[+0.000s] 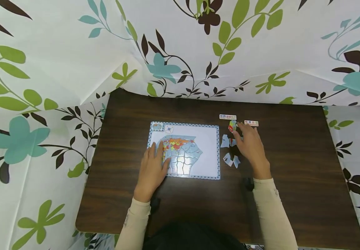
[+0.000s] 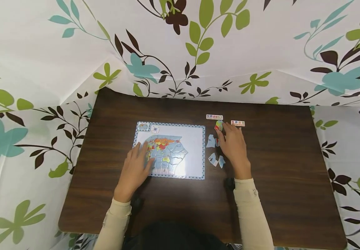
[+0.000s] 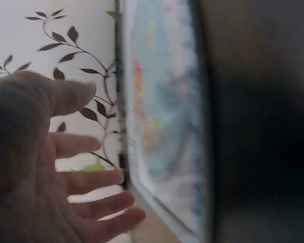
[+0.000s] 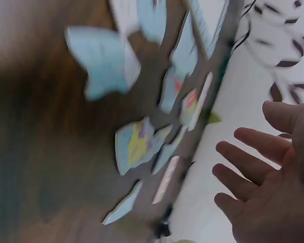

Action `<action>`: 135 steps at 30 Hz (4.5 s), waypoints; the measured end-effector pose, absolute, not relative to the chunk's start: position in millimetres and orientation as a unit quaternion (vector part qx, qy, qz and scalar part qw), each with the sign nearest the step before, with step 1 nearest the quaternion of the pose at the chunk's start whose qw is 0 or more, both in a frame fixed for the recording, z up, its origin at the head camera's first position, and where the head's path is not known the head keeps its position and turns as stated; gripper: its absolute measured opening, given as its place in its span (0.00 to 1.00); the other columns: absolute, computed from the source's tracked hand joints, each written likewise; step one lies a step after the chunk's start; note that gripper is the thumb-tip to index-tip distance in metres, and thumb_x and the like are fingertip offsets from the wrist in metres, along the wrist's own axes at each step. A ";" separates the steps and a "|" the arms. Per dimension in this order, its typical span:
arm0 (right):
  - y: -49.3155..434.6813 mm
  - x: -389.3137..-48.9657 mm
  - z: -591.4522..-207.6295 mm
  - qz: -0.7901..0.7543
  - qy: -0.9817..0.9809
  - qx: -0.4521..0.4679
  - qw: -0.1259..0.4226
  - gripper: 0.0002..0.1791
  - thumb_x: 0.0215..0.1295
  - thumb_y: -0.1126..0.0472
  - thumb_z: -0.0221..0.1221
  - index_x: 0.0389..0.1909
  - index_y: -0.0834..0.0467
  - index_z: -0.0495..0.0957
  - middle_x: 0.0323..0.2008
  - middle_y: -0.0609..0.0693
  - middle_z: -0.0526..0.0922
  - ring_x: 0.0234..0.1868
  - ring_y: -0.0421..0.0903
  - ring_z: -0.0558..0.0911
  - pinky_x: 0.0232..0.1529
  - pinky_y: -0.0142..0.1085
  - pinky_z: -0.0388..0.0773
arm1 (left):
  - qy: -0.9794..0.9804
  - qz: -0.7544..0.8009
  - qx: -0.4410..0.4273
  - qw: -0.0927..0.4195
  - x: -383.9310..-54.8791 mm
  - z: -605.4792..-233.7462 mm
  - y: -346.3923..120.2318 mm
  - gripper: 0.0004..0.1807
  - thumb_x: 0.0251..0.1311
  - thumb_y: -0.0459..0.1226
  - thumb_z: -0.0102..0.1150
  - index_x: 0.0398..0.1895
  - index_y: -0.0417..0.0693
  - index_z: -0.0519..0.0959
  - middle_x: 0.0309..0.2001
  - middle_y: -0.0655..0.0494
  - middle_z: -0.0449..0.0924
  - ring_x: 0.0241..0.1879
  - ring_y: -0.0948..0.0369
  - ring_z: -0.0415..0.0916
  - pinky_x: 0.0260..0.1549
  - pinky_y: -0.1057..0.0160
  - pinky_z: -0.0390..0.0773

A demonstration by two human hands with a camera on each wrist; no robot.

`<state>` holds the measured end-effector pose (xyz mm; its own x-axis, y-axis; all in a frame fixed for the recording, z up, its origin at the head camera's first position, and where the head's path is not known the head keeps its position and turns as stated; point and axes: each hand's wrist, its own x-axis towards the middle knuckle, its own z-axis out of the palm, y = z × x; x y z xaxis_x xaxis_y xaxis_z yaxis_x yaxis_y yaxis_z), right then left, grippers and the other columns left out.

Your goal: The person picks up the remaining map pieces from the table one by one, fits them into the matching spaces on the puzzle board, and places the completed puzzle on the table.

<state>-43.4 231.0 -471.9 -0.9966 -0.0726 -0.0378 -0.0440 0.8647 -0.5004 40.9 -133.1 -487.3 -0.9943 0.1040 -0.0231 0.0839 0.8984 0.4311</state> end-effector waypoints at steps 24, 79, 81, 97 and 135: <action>248.6 -131.8 -512.2 -0.247 0.965 0.035 0.081 0.19 0.71 0.62 0.59 0.60 0.63 0.79 0.68 0.67 0.66 0.69 0.69 0.62 0.65 0.61 0.65 | 0.955 0.287 -0.072 -0.016 43.8 -511.8 -162.6 0.18 0.67 0.25 0.52 0.59 0.29 0.74 0.47 0.30 0.70 0.45 0.36 0.70 0.44 0.41 0.75; 227.4 -141.6 -484.3 -0.364 0.931 0.022 0.017 0.08 0.67 0.61 0.64 0.41 0.62 0.79 0.38 0.59 0.84 0.38 0.52 0.84 0.36 0.38 0.78 | 0.965 0.244 -0.098 0.012 38.9 -510.1 -160.7 0.24 0.64 0.24 0.57 0.64 0.34 0.73 0.52 0.33 0.70 0.47 0.41 0.72 0.35 0.44 0.81; 217.6 -142.9 -479.7 -0.385 0.923 0.012 0.023 0.08 0.67 0.62 0.64 0.41 0.62 0.79 0.38 0.59 0.84 0.38 0.52 0.85 0.35 0.36 0.80 | 0.965 0.244 -0.099 0.012 38.8 -509.8 -160.7 0.23 0.64 0.24 0.57 0.64 0.34 0.73 0.52 0.33 0.70 0.48 0.40 0.72 0.35 0.43 0.81; 121.6 -126.3 -485.0 -0.380 0.918 -0.068 0.094 0.04 0.65 0.61 0.65 0.38 0.57 0.83 0.36 0.52 0.85 0.37 0.47 0.82 0.42 0.41 0.79 | 0.965 0.242 -0.097 0.006 37.9 -508.8 -158.4 0.25 0.61 0.23 0.58 0.63 0.35 0.73 0.53 0.32 0.70 0.50 0.39 0.72 0.36 0.41 0.82; 128.9 -121.4 -488.1 -0.330 0.937 -0.078 0.081 0.14 0.68 0.61 0.63 0.51 0.61 0.82 0.45 0.57 0.81 0.44 0.51 0.81 0.45 0.42 0.79 | 0.965 0.244 -0.098 0.011 38.7 -510.3 -157.8 0.28 0.59 0.22 0.60 0.65 0.36 0.72 0.53 0.34 0.69 0.51 0.39 0.71 0.37 0.41 0.81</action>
